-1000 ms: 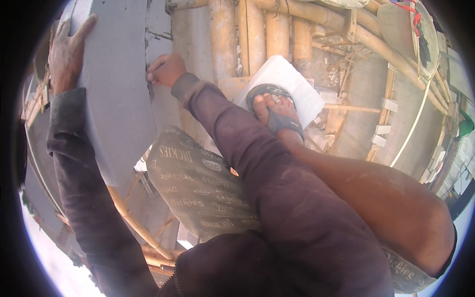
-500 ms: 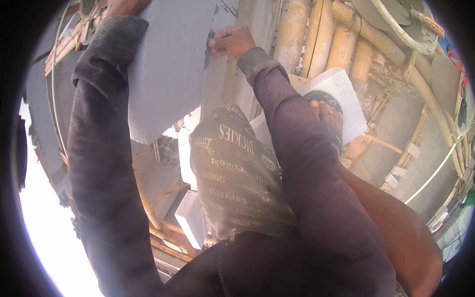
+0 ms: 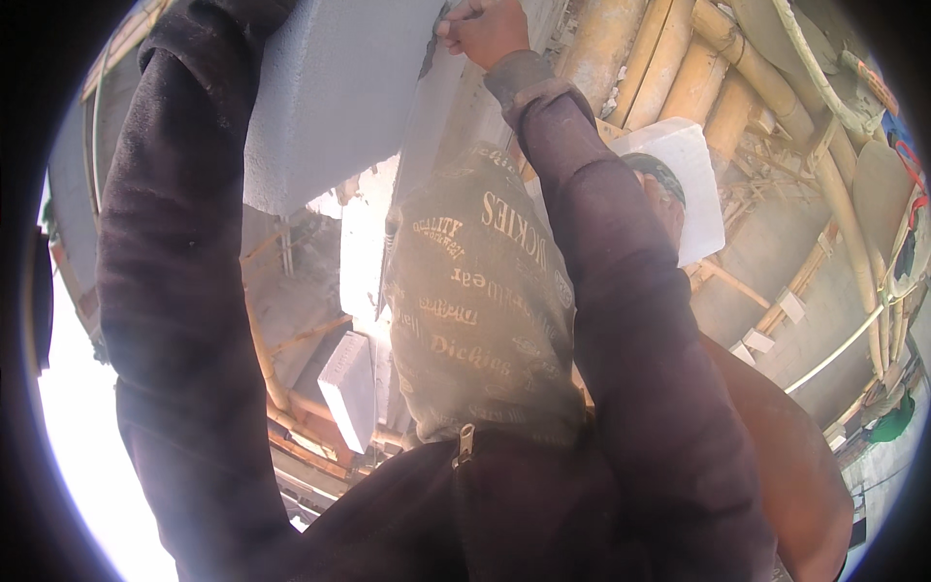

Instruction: The person scoops mortar from a bucket with a trowel and spreads it on a row of white concrete blocks. They place additional blocks, tap them with the trowel to align, and scrape excess mortar from the joints. The work continues along the wall on bamboo scaffolding.

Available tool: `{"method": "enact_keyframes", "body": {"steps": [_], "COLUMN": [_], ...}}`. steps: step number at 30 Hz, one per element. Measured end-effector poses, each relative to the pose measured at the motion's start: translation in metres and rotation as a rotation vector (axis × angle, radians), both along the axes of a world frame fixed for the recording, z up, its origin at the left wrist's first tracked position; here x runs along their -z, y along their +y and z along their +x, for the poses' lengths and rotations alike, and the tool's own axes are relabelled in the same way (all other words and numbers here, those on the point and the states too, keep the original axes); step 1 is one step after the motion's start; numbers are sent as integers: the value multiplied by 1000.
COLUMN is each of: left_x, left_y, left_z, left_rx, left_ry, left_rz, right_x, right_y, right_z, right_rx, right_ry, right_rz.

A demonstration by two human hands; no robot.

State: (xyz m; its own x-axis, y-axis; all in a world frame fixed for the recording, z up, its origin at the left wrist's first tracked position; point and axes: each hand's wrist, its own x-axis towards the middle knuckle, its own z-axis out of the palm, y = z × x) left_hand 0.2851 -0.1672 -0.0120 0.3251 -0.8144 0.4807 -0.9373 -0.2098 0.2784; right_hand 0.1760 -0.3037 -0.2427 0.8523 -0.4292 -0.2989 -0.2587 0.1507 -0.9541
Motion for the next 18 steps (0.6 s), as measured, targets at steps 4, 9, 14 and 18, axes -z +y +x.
{"method": "enact_keyframes", "body": {"steps": [4,9,14,18], "left_x": [-46,-78,-77,-68], "left_y": [84,151,173,169], "left_z": [-84,-155,-176,-157], "left_rx": [23,-46,-114,-84], "left_ry": [143,196,208,201], "left_rz": [-67,-126,-124,-71], "right_x": [8,19,19,12], "right_y": [4,13,71,91], "right_z": [-6,-67,-136,-156], "right_rx": [40,-365,-387,-356], "right_ry": [-126,72,283,283], "right_rz": [71,351,218,191]}}
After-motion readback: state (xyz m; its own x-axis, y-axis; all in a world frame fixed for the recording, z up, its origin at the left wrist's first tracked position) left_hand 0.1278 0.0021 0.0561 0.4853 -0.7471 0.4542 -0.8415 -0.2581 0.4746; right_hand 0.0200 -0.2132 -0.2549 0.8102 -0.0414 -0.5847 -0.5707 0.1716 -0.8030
